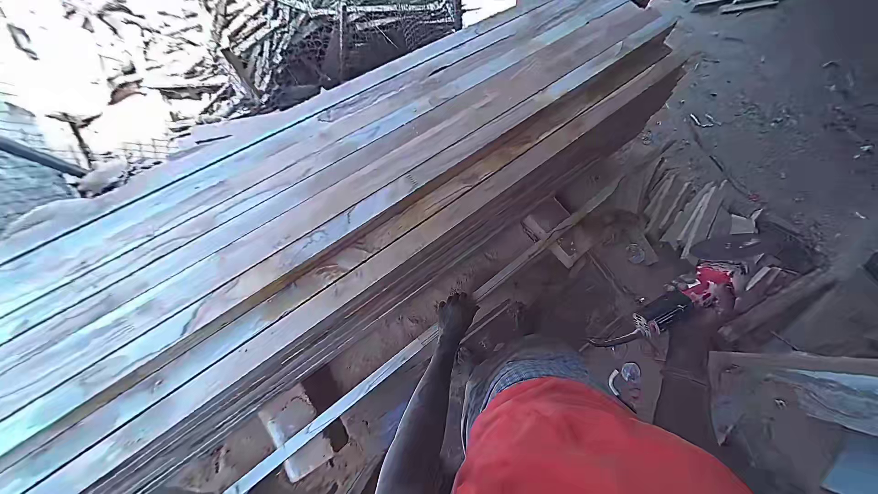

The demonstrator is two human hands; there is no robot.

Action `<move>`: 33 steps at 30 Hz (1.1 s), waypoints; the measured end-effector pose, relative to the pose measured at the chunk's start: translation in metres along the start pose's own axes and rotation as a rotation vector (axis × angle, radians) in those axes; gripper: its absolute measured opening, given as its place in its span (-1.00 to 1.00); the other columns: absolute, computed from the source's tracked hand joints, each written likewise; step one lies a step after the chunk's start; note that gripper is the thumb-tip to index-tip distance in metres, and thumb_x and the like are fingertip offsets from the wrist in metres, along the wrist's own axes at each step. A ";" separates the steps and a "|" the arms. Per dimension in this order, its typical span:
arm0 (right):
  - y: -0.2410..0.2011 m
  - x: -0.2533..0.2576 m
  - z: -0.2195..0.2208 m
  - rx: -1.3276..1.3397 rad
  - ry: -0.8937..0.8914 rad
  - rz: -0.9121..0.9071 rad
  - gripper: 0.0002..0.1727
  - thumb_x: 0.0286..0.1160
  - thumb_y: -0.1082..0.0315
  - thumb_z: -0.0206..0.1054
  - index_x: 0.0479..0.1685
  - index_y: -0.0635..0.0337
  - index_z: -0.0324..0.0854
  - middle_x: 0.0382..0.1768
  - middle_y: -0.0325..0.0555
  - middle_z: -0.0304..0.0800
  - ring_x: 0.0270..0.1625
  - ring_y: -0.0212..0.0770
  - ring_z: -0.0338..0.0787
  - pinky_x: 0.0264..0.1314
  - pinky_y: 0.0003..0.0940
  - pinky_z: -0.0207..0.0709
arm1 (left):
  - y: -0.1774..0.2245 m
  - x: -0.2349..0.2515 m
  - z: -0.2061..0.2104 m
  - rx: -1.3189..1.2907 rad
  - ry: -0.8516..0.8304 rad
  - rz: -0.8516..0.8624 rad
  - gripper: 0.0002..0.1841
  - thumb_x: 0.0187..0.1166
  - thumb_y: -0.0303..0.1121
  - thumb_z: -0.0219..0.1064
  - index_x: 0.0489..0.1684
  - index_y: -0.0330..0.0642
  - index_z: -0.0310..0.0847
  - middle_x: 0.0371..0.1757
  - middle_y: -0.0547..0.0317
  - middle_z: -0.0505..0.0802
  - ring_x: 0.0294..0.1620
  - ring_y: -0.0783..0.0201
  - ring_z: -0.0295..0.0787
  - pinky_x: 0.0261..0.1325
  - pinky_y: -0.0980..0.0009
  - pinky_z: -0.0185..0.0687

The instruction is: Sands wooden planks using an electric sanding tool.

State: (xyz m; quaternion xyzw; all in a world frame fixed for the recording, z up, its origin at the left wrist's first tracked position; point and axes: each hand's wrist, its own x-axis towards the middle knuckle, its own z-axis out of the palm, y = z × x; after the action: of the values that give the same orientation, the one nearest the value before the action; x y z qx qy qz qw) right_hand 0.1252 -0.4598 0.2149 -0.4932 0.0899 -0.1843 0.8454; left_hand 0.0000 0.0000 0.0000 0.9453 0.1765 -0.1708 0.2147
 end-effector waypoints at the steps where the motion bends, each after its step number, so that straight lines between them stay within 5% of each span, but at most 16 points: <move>1: 0.001 -0.008 0.000 0.045 0.014 0.010 -0.60 0.86 0.06 -0.28 0.11 0.04 0.42 -0.33 -0.13 0.75 -0.32 -0.19 0.82 -0.26 -0.17 0.79 | -0.012 -0.008 0.000 0.016 -0.013 -0.027 -0.32 0.53 0.25 0.29 0.39 -0.13 0.64 0.31 -0.03 0.83 0.41 -0.04 0.72 0.53 -0.13 0.46; 7: 0.012 -0.052 0.004 0.302 0.108 0.006 -0.40 0.81 -0.20 -0.28 0.00 0.01 0.56 -0.40 -0.19 0.75 -0.39 -0.31 0.79 -0.35 -0.33 0.76 | -0.076 -0.055 -0.001 0.151 0.011 -0.131 -0.23 0.44 0.47 0.25 0.24 -0.07 0.71 0.04 -0.14 0.92 0.13 -0.18 0.88 0.17 -0.25 0.69; 15: 0.034 -0.062 -0.015 0.473 0.116 0.029 -0.13 0.51 -0.59 -0.22 0.13 -0.03 0.60 -0.37 -0.14 0.76 -0.49 -0.27 0.77 -0.50 -0.33 0.72 | -0.072 -0.055 0.005 0.235 0.053 -0.127 -0.19 0.43 0.51 0.21 0.22 -0.07 0.70 -0.05 -0.16 0.92 0.01 -0.21 0.91 -0.03 -0.28 0.73; 18: 0.034 -0.048 -0.019 0.454 0.144 0.023 0.08 0.32 -0.75 -0.41 0.15 -0.01 0.60 -0.34 -0.07 0.77 -0.48 -0.20 0.76 -0.53 -0.26 0.69 | -0.072 -0.052 0.007 0.236 0.035 -0.151 -0.19 0.41 0.53 0.21 0.22 -0.05 0.71 -0.05 -0.16 0.92 0.02 -0.22 0.91 -0.03 -0.28 0.73; 20: 0.034 -0.038 -0.021 0.396 0.226 0.017 0.04 0.44 -0.68 -0.51 0.10 -0.01 0.60 -0.38 -0.08 0.75 -0.49 -0.20 0.74 -0.53 -0.24 0.68 | -0.071 -0.049 0.007 0.248 0.017 -0.168 -0.19 0.39 0.54 0.20 0.21 -0.02 0.71 -0.05 -0.15 0.92 0.03 -0.21 0.91 -0.03 -0.28 0.73; 23: 0.032 -0.025 -0.028 0.367 0.279 -0.013 -0.09 0.60 -0.56 -0.45 0.00 -0.03 0.60 -0.41 -0.11 0.74 -0.42 -0.20 0.77 -0.41 -0.18 0.72 | -0.070 -0.051 0.004 0.235 -0.008 -0.173 -0.20 0.40 0.52 0.23 0.22 -0.03 0.71 -0.02 -0.17 0.92 0.05 -0.23 0.90 -0.01 -0.31 0.72; 26: 0.021 -0.010 -0.036 0.462 0.204 0.104 0.06 0.37 -0.72 -0.40 0.02 0.05 0.64 -0.37 -0.01 0.77 -0.39 -0.09 0.80 -0.36 -0.10 0.74 | -0.066 -0.050 0.000 0.226 -0.038 -0.177 -0.20 0.42 0.48 0.27 0.31 -0.05 0.68 0.06 -0.19 0.91 0.12 -0.25 0.88 0.08 -0.32 0.70; 29: 0.007 0.007 -0.044 0.321 0.176 0.138 0.05 0.41 -0.69 -0.42 0.09 0.06 0.60 -0.34 0.01 0.77 -0.37 -0.08 0.79 -0.33 -0.05 0.75 | -0.060 -0.046 -0.002 0.231 -0.058 -0.204 -0.21 0.42 0.46 0.29 0.33 -0.06 0.67 0.07 -0.20 0.91 0.13 -0.24 0.87 0.09 -0.31 0.70; 33: 0.002 0.031 -0.053 0.112 0.100 0.243 0.08 0.11 -0.80 -0.01 0.29 -0.01 0.47 -0.18 -0.05 0.82 -0.21 -0.10 0.85 -0.18 -0.04 0.80 | -0.058 -0.048 -0.005 0.223 -0.051 -0.245 -0.26 0.43 0.44 0.30 0.22 -0.06 0.71 0.00 -0.16 0.92 0.09 -0.21 0.89 0.05 -0.28 0.72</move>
State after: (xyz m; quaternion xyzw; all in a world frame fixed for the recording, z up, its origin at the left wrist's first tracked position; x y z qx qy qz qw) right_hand 0.1361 -0.5136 0.1881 -0.4211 0.1806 -0.1096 0.8821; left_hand -0.0648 0.0383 0.0034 0.9300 0.2648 -0.2383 0.0905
